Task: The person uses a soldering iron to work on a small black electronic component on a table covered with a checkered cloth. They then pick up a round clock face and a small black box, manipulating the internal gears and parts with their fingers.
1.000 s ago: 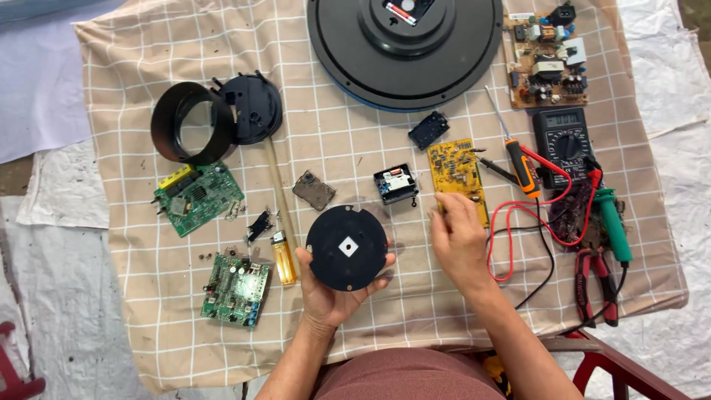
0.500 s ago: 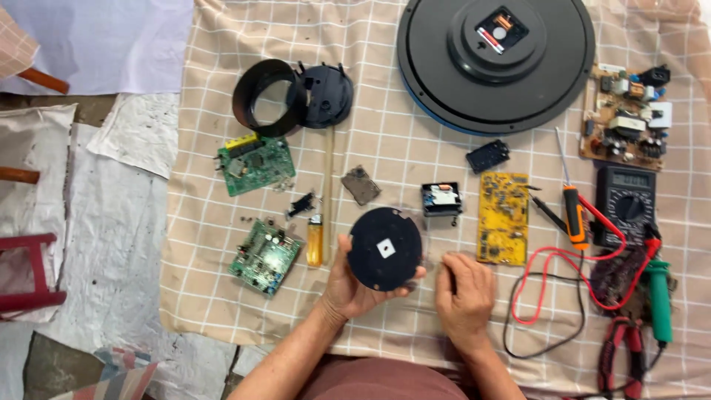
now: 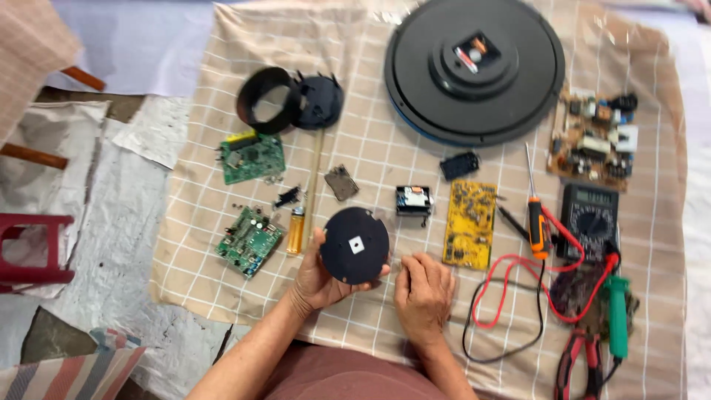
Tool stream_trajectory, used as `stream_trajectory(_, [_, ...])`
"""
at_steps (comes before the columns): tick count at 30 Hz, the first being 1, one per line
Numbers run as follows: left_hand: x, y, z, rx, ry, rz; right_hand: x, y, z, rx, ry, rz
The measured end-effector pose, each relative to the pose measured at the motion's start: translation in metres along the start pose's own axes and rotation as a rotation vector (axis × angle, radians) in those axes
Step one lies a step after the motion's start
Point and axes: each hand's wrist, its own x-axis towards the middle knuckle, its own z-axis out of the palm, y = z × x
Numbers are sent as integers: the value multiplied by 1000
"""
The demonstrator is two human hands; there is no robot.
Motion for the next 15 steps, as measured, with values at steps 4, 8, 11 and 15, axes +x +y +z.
stream_trajectory(4, [-4,-2,2,29,-34,-2,-5,4,6,-4,-2,3])
stream_trajectory(8, [-3,1,5,67,10,7,-2,4,6,-19,24,-23])
stream_trajectory(11, [-2,-9,24,97,25,43,-7,6,4,-9,50,-29])
stream_trajectory(15, [-7,-8,34,152,37,73,-10,11,6,54,61,-30])
